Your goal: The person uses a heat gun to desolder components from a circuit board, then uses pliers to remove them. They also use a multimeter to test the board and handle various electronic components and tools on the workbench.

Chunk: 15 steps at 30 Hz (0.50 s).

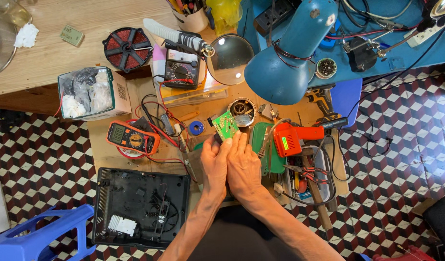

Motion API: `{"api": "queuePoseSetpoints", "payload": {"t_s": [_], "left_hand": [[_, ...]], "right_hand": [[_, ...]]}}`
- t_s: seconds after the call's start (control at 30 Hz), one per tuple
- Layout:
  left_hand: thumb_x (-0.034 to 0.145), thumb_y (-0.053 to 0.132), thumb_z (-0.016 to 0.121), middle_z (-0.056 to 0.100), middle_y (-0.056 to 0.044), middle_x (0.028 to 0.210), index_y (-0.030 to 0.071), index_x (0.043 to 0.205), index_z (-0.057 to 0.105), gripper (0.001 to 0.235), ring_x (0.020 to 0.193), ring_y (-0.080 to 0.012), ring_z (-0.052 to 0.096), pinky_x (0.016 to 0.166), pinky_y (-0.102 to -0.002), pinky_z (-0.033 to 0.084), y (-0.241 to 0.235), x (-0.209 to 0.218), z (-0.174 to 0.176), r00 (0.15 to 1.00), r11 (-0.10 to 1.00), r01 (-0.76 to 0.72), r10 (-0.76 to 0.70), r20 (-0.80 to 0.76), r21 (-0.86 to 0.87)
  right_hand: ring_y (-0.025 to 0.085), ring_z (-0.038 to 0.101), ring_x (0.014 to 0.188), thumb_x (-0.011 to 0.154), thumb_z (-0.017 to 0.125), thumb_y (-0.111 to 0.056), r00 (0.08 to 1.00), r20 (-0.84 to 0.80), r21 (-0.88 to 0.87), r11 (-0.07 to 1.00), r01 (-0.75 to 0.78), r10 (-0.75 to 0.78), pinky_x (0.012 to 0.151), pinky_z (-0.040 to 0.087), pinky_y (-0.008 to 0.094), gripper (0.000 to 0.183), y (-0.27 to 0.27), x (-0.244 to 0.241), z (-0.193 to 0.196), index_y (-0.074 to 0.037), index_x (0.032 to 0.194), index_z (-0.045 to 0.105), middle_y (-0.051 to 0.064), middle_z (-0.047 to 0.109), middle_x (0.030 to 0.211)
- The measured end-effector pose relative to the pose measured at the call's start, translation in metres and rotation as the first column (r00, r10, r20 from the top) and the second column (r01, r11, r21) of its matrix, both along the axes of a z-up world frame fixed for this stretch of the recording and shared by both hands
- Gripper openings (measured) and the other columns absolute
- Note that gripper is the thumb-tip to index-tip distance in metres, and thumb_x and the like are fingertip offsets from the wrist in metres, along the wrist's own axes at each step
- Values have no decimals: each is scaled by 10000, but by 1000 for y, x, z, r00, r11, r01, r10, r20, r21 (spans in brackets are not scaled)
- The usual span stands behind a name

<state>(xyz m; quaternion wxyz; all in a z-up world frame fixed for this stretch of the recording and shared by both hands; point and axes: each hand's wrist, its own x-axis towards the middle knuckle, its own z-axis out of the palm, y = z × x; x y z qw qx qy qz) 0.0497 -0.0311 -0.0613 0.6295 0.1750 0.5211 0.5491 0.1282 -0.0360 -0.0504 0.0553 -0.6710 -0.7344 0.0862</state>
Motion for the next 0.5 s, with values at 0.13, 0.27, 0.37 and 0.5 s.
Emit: {"api": "queuePoseSetpoints", "payload": {"t_s": [0.13, 0.27, 0.37, 0.5], "left_hand": [[957, 121, 638, 725, -111, 1196, -6, 1344, 554, 416, 1073, -160, 659, 935, -281, 518, 7, -3, -13, 1000, 1000, 2, -1, -25, 28], [986, 115, 622, 716, -121, 1175, -32, 1360, 566, 406, 1060, -176, 655, 936, -296, 521, 13, -14, -18, 998, 998, 24, -28, 53, 66], [972, 117, 626, 709, -99, 1222, -32, 1351, 571, 411, 1105, -168, 662, 984, -310, 526, 18, -18, -14, 985, 999, 32, -37, 166, 34], [967, 137, 633, 688, -89, 1248, 18, 1362, 567, 417, 1133, -168, 658, 1017, -336, 528, 24, -25, -3, 966, 991, 116, -127, 226, 63]], "right_hand": [[407, 630, 1115, 855, 622, -110, 1000, -28, 56, 998, -6, 8, 799, 594, 398, 600, -2, 0, 0, 153, 1371, 463, 352, 534, 1359], [477, 561, 1230, 844, 709, -239, 977, -214, 45, 999, 4, 6, 902, 560, 452, 686, -14, 4, 21, 160, 1346, 465, 370, 515, 1365], [463, 567, 1235, 858, 731, -247, 937, -348, 50, 999, -11, 28, 961, 540, 461, 662, -25, 10, 45, 140, 1338, 492, 350, 544, 1347], [350, 677, 1155, 929, 707, -232, 750, -624, -281, 958, 47, -220, 958, 559, 390, 444, -28, 28, 74, -19, 1308, 620, 185, 641, 1373]]}}
